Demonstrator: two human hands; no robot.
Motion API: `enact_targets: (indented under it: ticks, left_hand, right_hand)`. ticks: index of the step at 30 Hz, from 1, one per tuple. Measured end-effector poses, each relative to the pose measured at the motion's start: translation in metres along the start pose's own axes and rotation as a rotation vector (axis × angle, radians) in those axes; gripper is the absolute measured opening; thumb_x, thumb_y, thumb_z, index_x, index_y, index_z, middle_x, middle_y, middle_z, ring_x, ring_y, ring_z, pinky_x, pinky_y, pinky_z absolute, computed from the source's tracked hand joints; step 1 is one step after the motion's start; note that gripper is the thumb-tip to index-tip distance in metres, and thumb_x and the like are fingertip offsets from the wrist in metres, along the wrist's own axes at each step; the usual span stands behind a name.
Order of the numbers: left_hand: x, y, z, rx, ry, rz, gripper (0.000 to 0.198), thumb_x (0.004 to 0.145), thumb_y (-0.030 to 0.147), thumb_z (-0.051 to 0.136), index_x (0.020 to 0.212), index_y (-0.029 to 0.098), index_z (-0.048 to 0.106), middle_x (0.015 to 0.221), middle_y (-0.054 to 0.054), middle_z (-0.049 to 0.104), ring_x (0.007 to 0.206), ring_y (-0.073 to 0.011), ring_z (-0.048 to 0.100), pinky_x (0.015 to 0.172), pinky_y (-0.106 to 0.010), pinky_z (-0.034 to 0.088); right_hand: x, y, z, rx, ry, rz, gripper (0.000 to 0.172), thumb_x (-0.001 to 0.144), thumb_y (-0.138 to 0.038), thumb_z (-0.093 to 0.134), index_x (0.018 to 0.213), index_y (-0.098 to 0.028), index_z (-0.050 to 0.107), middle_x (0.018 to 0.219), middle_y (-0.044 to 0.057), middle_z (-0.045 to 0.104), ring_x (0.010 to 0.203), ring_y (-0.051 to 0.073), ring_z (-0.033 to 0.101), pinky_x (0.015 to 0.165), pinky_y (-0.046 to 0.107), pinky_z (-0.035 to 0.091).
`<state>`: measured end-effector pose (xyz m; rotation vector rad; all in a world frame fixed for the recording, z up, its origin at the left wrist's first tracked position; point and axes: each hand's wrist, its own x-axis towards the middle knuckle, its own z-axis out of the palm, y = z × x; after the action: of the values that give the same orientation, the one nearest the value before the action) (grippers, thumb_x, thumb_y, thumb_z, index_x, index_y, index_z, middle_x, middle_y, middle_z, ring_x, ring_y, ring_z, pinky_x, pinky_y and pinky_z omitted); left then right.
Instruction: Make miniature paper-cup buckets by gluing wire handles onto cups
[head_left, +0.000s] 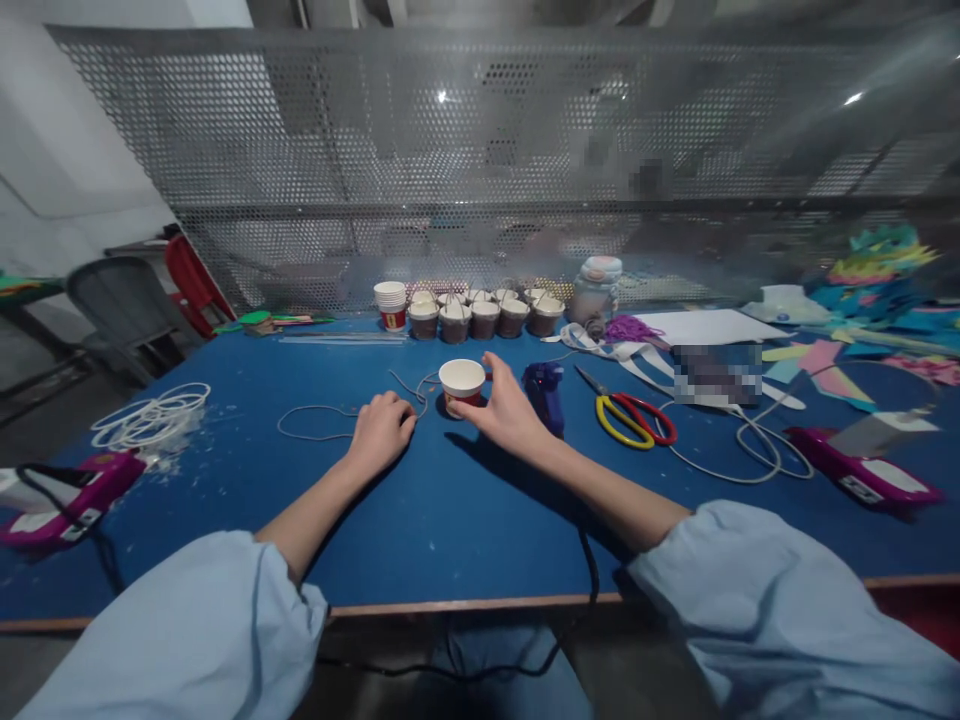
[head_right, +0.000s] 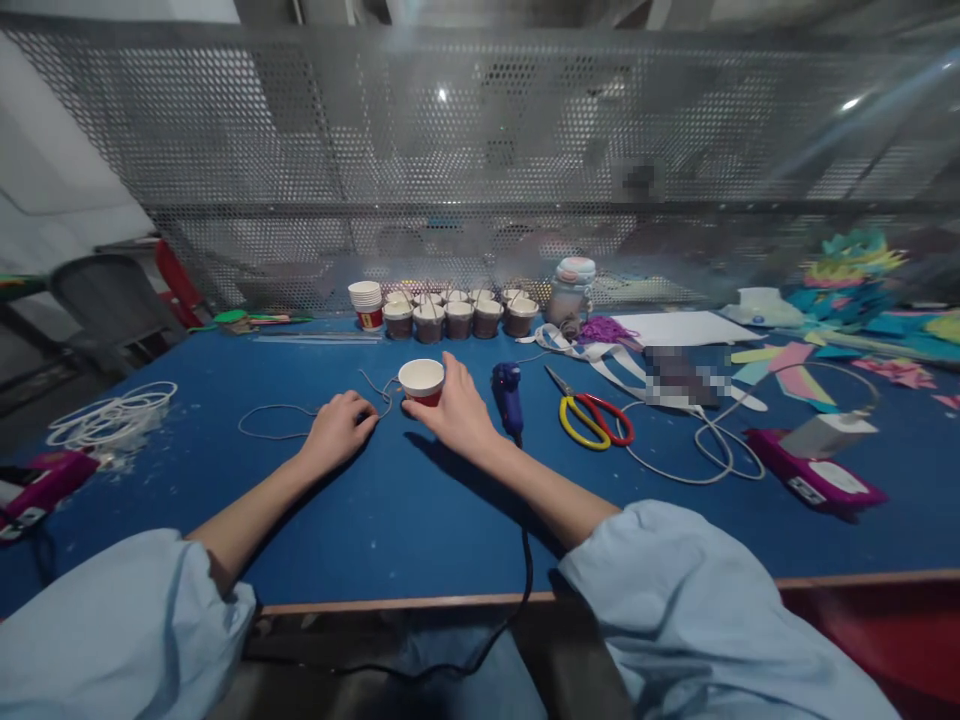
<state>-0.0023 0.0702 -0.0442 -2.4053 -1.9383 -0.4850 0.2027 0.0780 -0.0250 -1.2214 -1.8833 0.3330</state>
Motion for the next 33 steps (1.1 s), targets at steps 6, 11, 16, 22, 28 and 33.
enact_targets:
  ticks: [6, 11, 16, 22, 28, 33]
  left_hand:
    - [0.006, -0.012, -0.013, 0.058, 0.029, -0.061, 0.023, 0.089, 0.024, 0.045, 0.087, 0.020, 0.067, 0.097, -0.009, 0.068, 0.095, -0.0240, 0.061, 0.081, -0.034, 0.044]
    - [0.012, -0.049, -0.040, 0.134, 0.164, -0.286, 0.029, 0.091, 0.023, 0.038, 0.098, 0.016, 0.065, 0.098, -0.016, 0.069, 0.093, -0.0323, 0.064, 0.080, -0.044, 0.046]
    - [0.007, -0.069, -0.048, 0.207, 0.272, -0.382, 0.038, 0.085, 0.020, 0.043, 0.119, 0.011, 0.057, 0.115, -0.025, 0.060, 0.107, -0.0409, 0.056, 0.084, -0.053, 0.044]
    - [0.007, -0.049, -0.034, 0.148, 0.302, -0.223, 0.038, 0.087, 0.023, 0.043, 0.121, 0.014, 0.058, 0.121, -0.020, 0.056, 0.110, -0.0356, 0.053, 0.090, -0.048, 0.043]
    - [0.032, -0.013, -0.009, 0.119, 0.131, 0.003, 0.031, 0.090, 0.024, 0.046, 0.115, 0.020, 0.064, 0.114, -0.012, 0.062, 0.107, -0.0273, 0.056, 0.089, -0.038, 0.043]
    - [0.067, 0.000, 0.006, 0.106, 0.058, 0.057, 0.028, 0.090, 0.023, 0.047, 0.107, 0.019, 0.067, 0.108, -0.014, 0.064, 0.102, -0.0272, 0.059, 0.086, -0.038, 0.042]
  right_hand:
    - [0.000, 0.025, 0.010, 0.012, 0.006, 0.051, 0.076, 0.075, -0.036, 0.065, 0.140, -0.014, 0.034, 0.139, 0.021, 0.048, 0.126, 0.033, 0.050, 0.102, 0.049, 0.042]
    - [-0.008, 0.026, 0.000, 0.003, -0.004, 0.051, 0.076, 0.075, -0.037, 0.064, 0.139, -0.009, 0.035, 0.140, 0.023, 0.047, 0.127, 0.034, 0.049, 0.103, 0.048, 0.041]
    - [-0.012, 0.021, -0.003, 0.016, -0.028, 0.043, 0.076, 0.076, -0.037, 0.064, 0.140, -0.009, 0.034, 0.141, 0.022, 0.047, 0.126, 0.032, 0.050, 0.103, 0.046, 0.042]
    - [-0.016, 0.016, -0.009, 0.004, -0.077, 0.033, 0.079, 0.076, -0.039, 0.064, 0.141, -0.006, 0.034, 0.143, 0.024, 0.044, 0.129, 0.035, 0.046, 0.104, 0.048, 0.041]
    - [-0.015, 0.018, -0.008, -0.008, -0.098, 0.062, 0.080, 0.075, -0.043, 0.066, 0.141, -0.009, 0.034, 0.144, 0.022, 0.043, 0.131, 0.035, 0.044, 0.106, 0.048, 0.039]
    - [-0.015, 0.015, -0.011, -0.023, -0.085, 0.061, 0.083, 0.074, -0.048, 0.068, 0.141, -0.010, 0.035, 0.144, 0.021, 0.044, 0.132, 0.033, 0.044, 0.107, 0.047, 0.037]
